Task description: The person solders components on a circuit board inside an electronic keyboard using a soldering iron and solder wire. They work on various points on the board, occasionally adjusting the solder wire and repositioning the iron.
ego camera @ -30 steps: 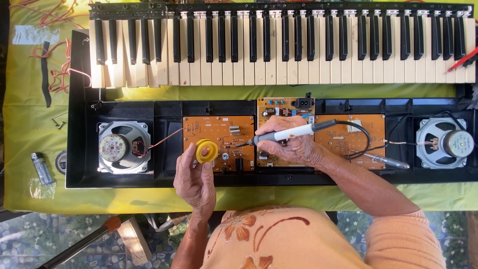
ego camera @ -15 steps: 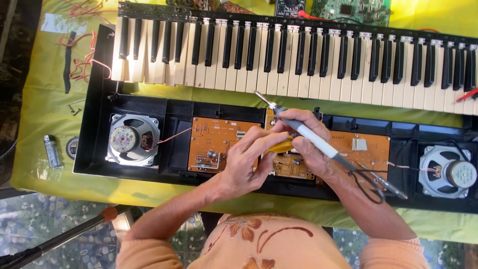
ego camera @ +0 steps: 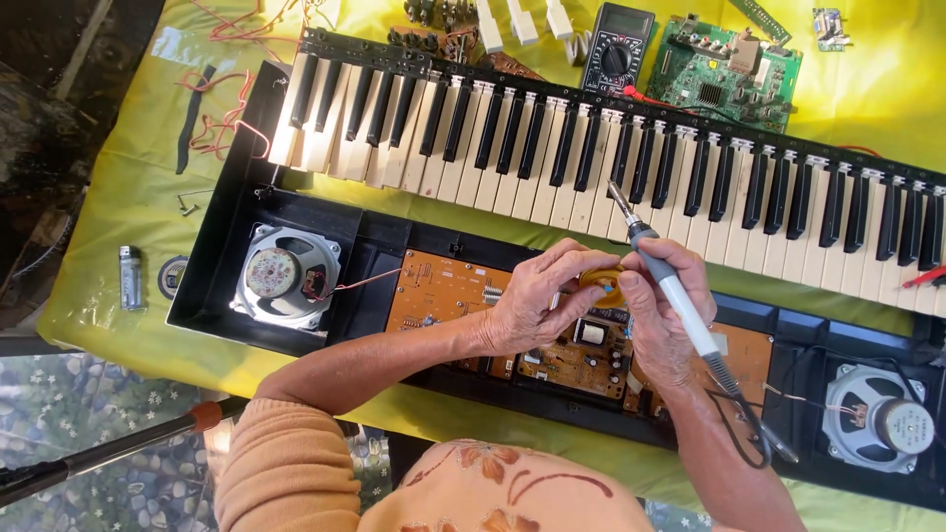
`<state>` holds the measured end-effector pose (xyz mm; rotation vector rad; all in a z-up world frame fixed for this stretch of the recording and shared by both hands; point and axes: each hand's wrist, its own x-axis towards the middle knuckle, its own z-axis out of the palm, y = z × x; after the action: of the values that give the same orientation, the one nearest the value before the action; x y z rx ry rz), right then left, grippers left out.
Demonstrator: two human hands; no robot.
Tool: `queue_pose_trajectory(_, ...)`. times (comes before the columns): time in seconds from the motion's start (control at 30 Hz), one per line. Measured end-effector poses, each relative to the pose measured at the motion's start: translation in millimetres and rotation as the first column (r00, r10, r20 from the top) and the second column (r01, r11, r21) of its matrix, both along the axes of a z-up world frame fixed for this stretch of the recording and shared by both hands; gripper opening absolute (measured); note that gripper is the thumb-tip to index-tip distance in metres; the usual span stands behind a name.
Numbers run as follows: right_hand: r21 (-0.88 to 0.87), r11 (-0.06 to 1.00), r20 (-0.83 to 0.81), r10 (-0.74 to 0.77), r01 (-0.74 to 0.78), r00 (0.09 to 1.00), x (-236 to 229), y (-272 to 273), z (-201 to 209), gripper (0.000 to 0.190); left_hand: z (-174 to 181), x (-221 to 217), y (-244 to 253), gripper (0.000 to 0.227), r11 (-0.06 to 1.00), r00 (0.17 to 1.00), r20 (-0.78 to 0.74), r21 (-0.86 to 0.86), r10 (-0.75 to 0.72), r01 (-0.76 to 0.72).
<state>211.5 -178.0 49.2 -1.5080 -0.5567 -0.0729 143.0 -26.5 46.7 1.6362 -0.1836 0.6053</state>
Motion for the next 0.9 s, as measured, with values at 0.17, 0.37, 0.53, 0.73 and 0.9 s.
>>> queue_pose_trajectory(0.17, -0.083, 0.997, 0.213, 0.008, 0.01, 0.977, 8.0, -10.6, 1.7, 0.032, 11.2, 13.2, 5.6, 0.019, 0.992, 0.991, 0.137, 0.124, -0.002, -0.016)
queue_pose_trajectory(0.37, -0.055, 0.998, 0.261, 0.049, -0.036, 0.964, 8.3, -6.1, 3.2, 0.03, 1.9, 13.3, 9.7, 0.014, 0.975, 0.983, 0.185, 0.213, 0.023, -0.063)
queue_pose_trajectory(0.53, -0.052, 0.99, 0.259, 0.139, -0.129, 0.956, 12.4, -5.7, -3.4, 0.027, -19.9, 17.0, 13.1, 0.021, 0.978, 0.987, 0.157, 0.201, 0.015, -0.047)
queue_pose_trajectory(0.73, -0.086, 0.995, 0.337, 0.084, -0.058, 0.938, 15.5, -2.3, -9.2, 0.042, -27.4, 19.5, 23.3, 0.022, 0.99, 0.995, 0.102, 0.137, 0.023, -0.037)
queue_pose_trajectory(0.9, -0.059, 0.992, 0.312, 0.126, -0.113, 0.942, 22.7, -3.3, -25.9, 0.04, -23.0, 14.7, 23.7, 0.025, 0.991, 0.992, -0.104, -0.12, -0.066, 0.054)
